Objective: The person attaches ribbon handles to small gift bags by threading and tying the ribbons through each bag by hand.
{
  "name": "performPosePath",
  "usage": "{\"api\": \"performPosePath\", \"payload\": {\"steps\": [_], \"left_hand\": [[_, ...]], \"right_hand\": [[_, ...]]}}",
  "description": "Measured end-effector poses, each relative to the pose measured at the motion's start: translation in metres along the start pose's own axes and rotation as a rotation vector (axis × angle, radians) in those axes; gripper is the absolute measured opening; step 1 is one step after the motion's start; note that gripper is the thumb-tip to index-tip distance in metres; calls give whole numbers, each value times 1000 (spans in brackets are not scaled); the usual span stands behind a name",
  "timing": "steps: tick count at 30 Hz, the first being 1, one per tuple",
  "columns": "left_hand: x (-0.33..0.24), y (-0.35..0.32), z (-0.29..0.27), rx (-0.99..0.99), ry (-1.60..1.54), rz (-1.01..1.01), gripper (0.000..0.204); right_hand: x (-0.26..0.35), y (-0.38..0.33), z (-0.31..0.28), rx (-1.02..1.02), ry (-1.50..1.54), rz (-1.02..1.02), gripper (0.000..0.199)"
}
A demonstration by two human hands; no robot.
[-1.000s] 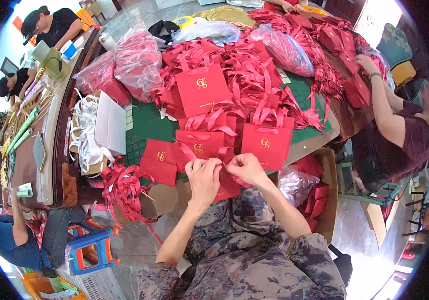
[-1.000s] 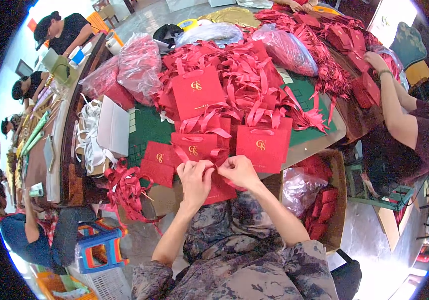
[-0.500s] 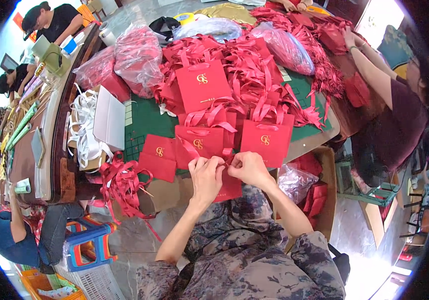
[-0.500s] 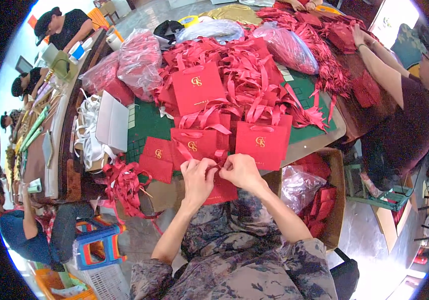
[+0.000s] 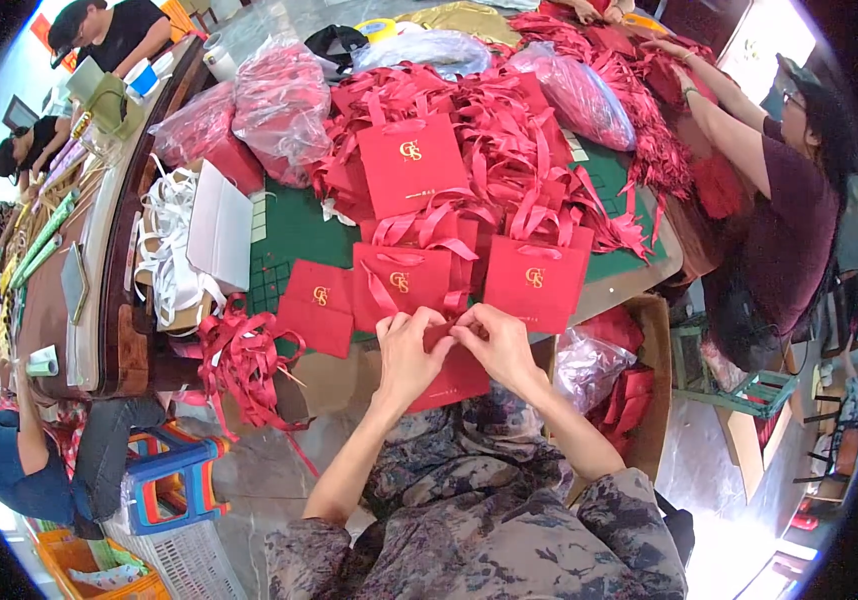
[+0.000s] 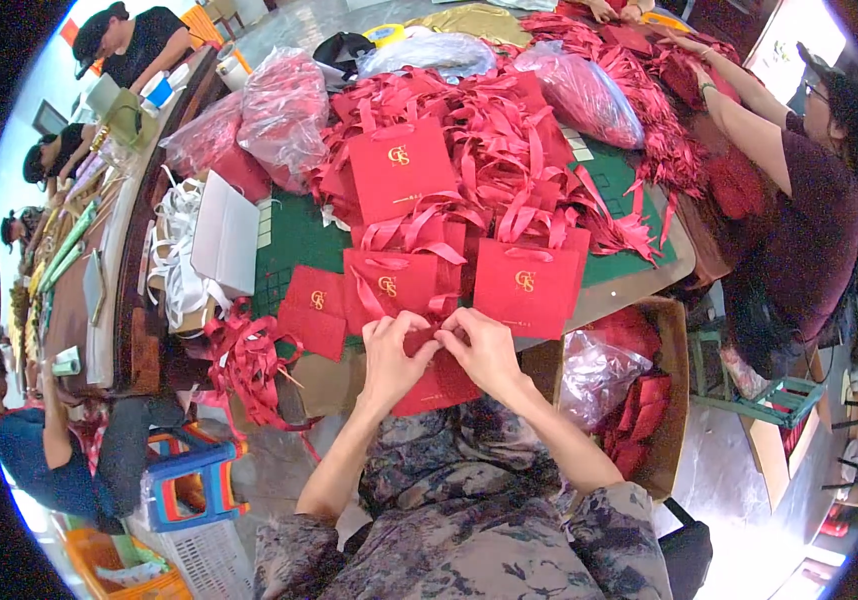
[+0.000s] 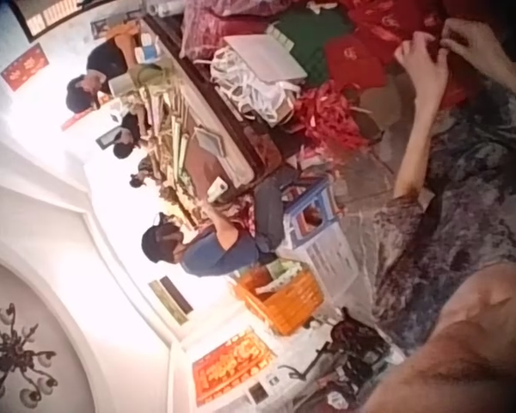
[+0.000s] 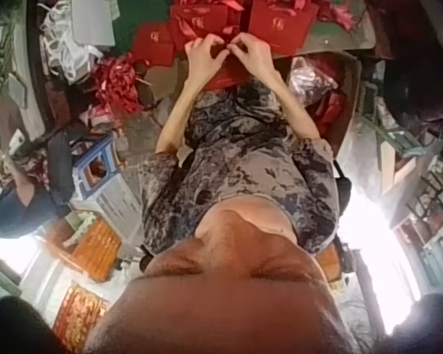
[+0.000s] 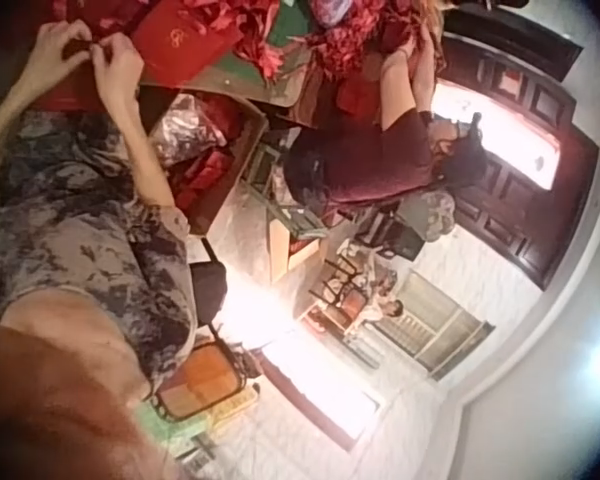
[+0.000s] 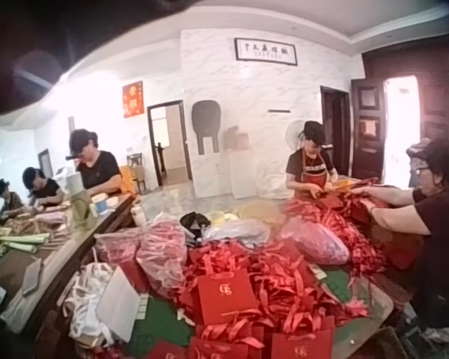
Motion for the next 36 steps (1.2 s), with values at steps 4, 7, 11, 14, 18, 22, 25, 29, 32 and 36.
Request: {"api": "performPosePath", "payload": {"steps": [4, 7, 11, 14, 18, 22, 25, 29, 32, 36], "left_hand": [[9, -2, 1, -1, -17, -46, 26], [-13, -4, 0, -9, -3, 12, 22], [-38, -13, -1, -73, 111, 201, 15], [-36, -16, 0, -68, 146, 209, 12], [-36, -11, -1, -69, 139, 227, 14], [-27, 1, 1, 0, 124, 186, 16], [-24, 7, -3, 8, 142, 168, 16], [-21, 8, -2, 92, 119, 157, 17], [-16, 6, 2, 130, 123, 150, 21], [6, 12, 1, 97, 86, -13, 22]], "right_hand": [[17, 9, -22, -75, 213, 24, 10], [31, 22, -19, 102, 44, -233, 10], [11, 26, 10, 389, -201, -250, 17], [11, 25, 8, 471, -63, -250, 17], [0, 31, 11, 494, 44, -196, 12], [-10, 37, 15, 381, 3, -159, 13], [-18, 39, 19, 313, 25, -60, 18], [-31, 52, 0, 73, -55, -26, 17], [-33, 70, -26, -78, 12, -46, 15], [-24, 63, -43, -135, -4, -49, 16]]}}
Point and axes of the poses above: each hand's wrist, its own y-axis towards the middle knuckle, its own z-axis out of the palm, x = y × z, the point moved 10 cm from there along y, towards the middle knuckle, and after that the axes turned 8 degrees about -z, right-handed, at the moved point
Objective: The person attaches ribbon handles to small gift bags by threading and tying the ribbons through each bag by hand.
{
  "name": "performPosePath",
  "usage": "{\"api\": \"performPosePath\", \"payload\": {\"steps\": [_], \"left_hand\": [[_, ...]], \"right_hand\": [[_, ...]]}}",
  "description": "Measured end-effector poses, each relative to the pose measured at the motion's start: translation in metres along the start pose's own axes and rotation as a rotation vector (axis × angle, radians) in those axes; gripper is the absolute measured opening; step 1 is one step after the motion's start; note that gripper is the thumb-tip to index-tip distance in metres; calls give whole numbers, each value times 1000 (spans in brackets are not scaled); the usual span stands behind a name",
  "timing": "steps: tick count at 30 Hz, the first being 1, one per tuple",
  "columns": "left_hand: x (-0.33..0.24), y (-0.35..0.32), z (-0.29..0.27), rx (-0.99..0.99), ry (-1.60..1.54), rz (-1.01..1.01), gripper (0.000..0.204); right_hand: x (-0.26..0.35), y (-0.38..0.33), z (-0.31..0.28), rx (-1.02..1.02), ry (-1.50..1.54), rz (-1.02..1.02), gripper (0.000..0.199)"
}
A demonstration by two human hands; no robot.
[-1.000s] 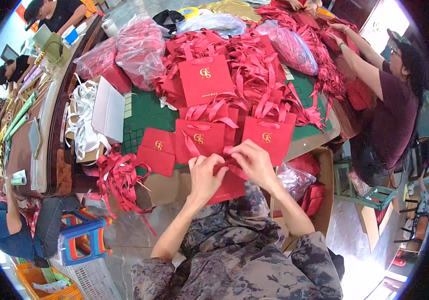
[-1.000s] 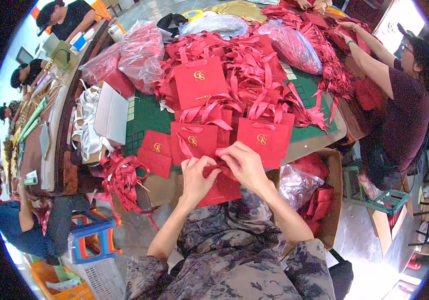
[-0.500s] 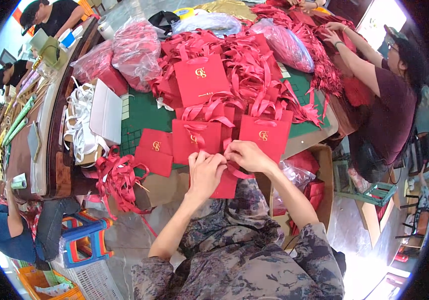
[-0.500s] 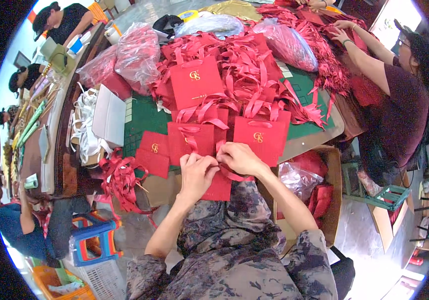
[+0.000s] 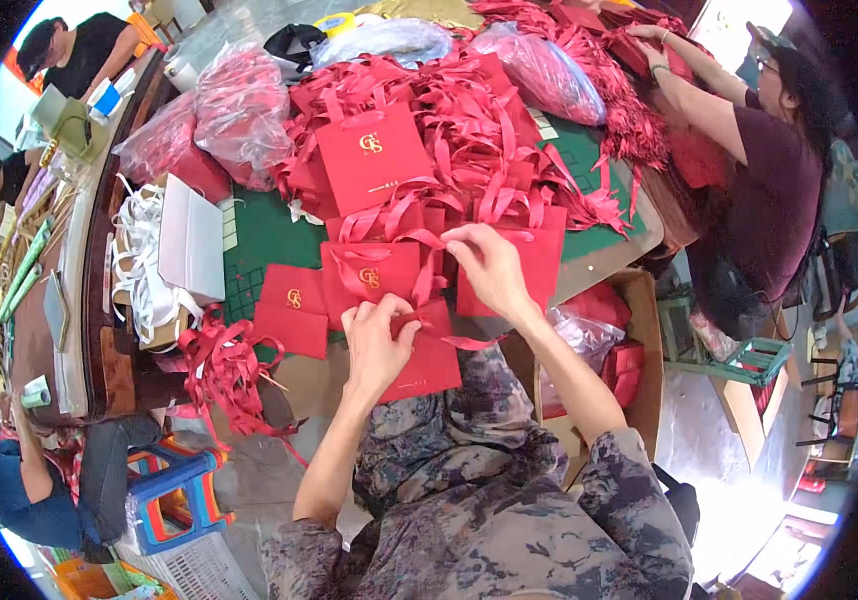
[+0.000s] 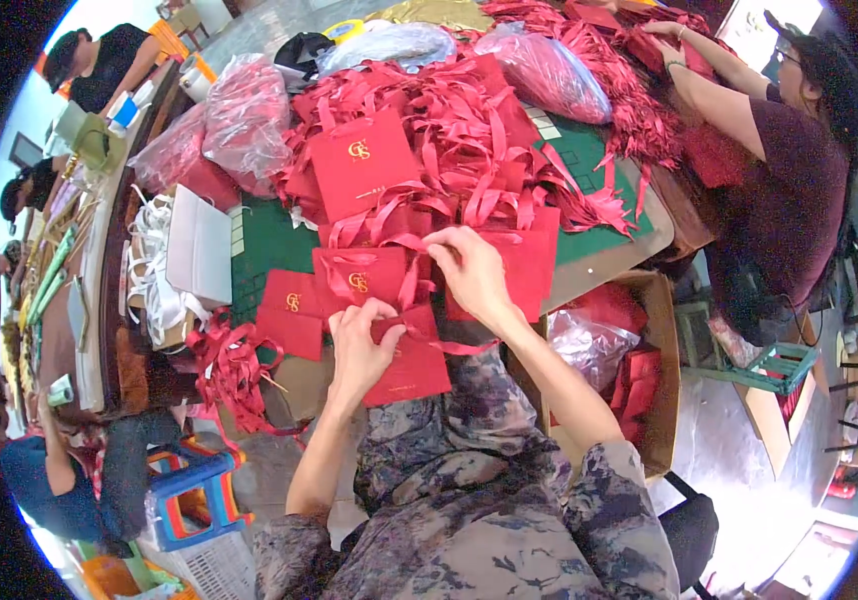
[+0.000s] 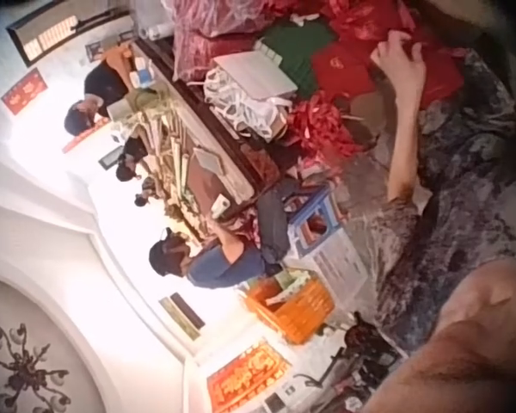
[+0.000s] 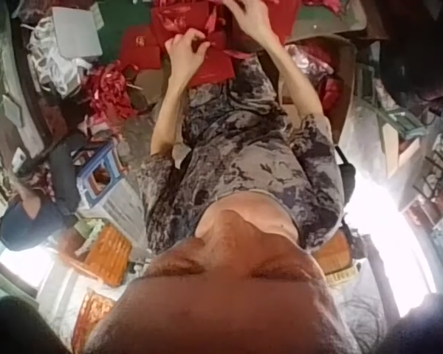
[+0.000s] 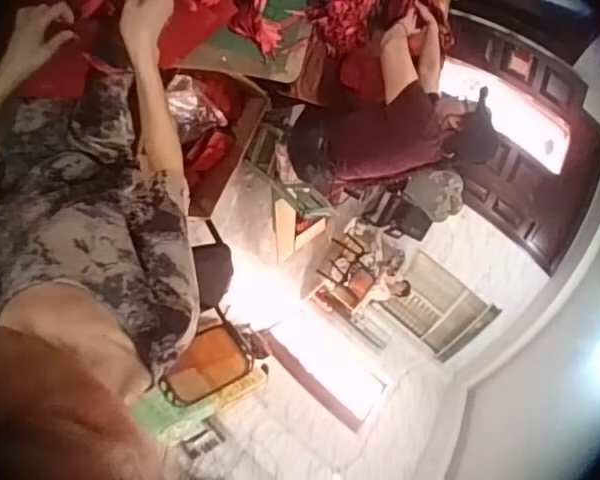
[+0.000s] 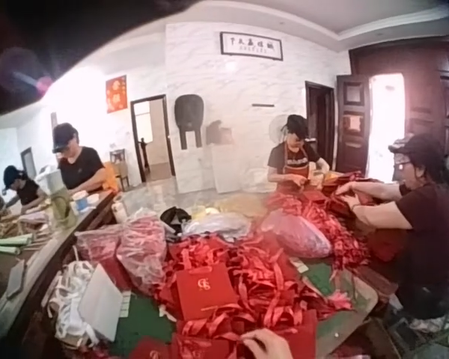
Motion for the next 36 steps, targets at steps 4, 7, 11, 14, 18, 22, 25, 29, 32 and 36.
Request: {"api": "performPosePath", "payload": {"steps": [4, 7, 11, 14, 18, 22, 25, 29, 32, 36], "left_hand": [[12, 0, -4, -78, 2, -1, 24], [16, -3, -7, -101, 3, 21, 25], [12, -3, -6, -101, 17, 21, 26], [9, -1, -7, -115, 13, 32, 26], [12, -5, -5, -134, 1, 45, 28], [16, -3, -4, -119, -22, 19, 28], [16, -1, -2, -102, -53, -15, 27], [14, 1, 5, -85, -99, -38, 24], [8, 0, 0, -106, -94, -12, 23], [13, -13, -26, -227, -39, -21, 25]], "right_hand": [[-4, -45, -34, -126, 204, 72, 18], [-13, -98, -48, -49, 68, 178, 21], [-112, -190, -17, 204, -58, 595, 31], [-165, -218, -3, 60, -2, 728, 34], [-176, -221, 23, -164, 493, 874, 18], [-134, -210, -11, -446, 339, 614, 12], [-81, -202, -25, -462, 329, 351, 13], [22, -137, -3, -150, 190, 223, 12], [51, -106, 27, -89, 92, 53, 13], [30, -98, 52, -54, 17, 75, 12]]}}
Point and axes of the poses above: each hand's wrist, its own y-axis towards the middle knuckle, its own z-axis out of the palm, x = y × z, the point moved 10 cm from there along y, towards the middle knuckle, and after that the axes turned 8 degrees about -z, right-handed, at the moved point
